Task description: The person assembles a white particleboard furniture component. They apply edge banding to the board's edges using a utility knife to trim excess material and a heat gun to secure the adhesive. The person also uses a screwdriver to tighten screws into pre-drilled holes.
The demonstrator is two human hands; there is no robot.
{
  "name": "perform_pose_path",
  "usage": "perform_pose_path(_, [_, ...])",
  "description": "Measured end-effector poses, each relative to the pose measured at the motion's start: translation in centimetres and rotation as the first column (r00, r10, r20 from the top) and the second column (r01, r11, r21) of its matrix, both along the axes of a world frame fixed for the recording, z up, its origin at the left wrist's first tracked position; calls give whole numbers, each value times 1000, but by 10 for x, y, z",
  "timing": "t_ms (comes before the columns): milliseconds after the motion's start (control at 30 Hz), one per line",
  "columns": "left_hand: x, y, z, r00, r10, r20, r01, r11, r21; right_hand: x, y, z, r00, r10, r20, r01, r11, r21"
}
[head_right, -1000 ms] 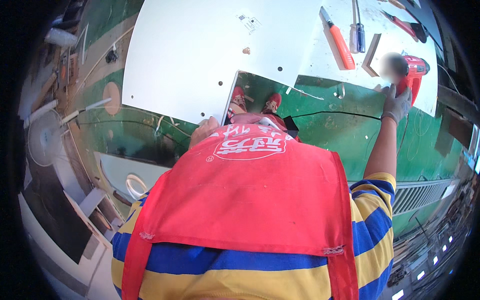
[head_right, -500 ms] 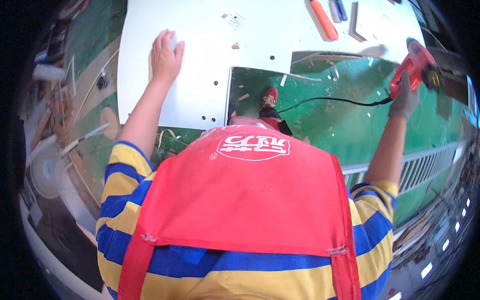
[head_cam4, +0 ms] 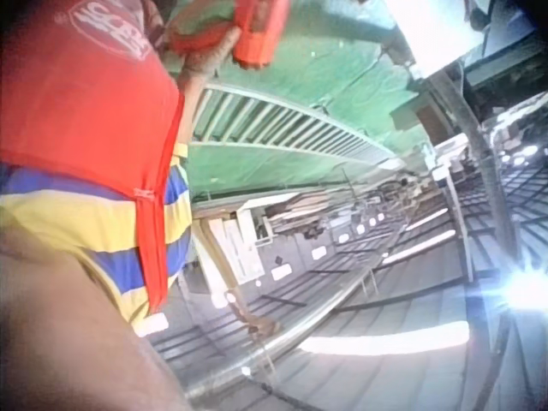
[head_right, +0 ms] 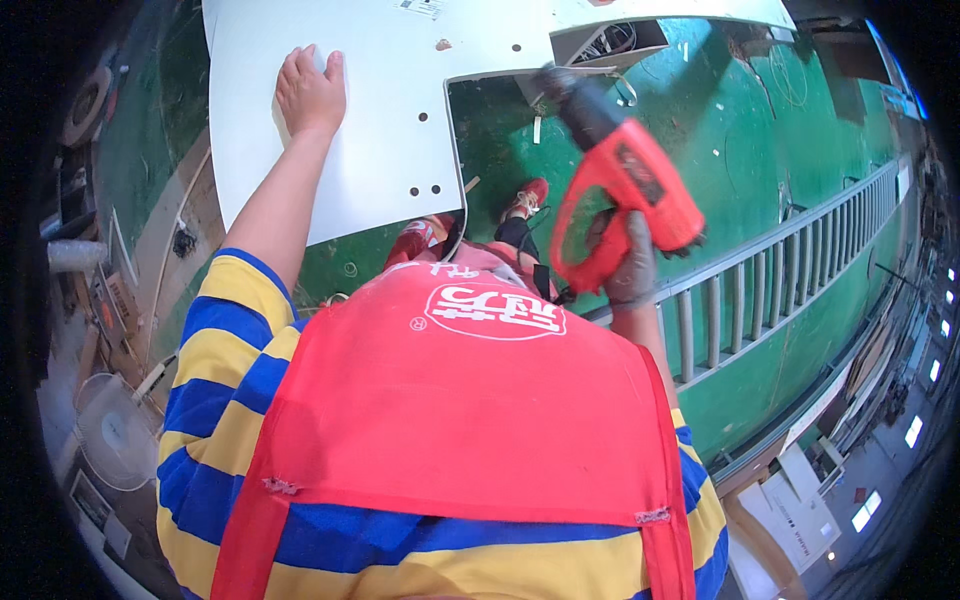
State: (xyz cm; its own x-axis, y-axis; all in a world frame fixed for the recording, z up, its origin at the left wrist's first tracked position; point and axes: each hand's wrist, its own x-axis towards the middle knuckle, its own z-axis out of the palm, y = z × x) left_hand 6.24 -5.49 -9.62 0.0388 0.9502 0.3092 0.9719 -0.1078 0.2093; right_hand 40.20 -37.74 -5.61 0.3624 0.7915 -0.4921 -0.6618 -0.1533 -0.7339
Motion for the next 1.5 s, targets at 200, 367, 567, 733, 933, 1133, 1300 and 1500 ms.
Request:
perform_pose_path(200, [-3,2,0,999,-22,23,22,1000,12,-38,15,-27,994,57,-93,-55,998,27])
perform_pose_path(367, [-1,-2,3,999,-11,45,11,1000,-3,-37,16,-32,975,117,-187,-112,993,38])
perform_pose_path(567, [5,-4,6,999,-8,42,8,1000,2,-38,20,-32,971,125,-203,-126,992,7])
perform_pose_path(733, [3,-5,8,998,-12,58,12,1000,1,-34,20,-37,964,151,-217,-156,988,-8])
perform_pose_path(933, [1,-7,6,997,-10,71,9,1000,16,-30,18,-47,940,215,-267,-210,977,49])
perform_pose_path(1133, [-1,-2,-1,999,-15,33,13,998,60,-29,19,-43,957,236,-171,-234,972,32])
perform_pose_path(1300, [2,1,-1,1000,-5,29,3,998,69,-27,26,-41,963,240,-124,-242,970,1])
perform_pose_path(1500, [6,-2,2,1000,-7,9,6,999,44,-26,26,-37,960,270,-67,-270,963,13])
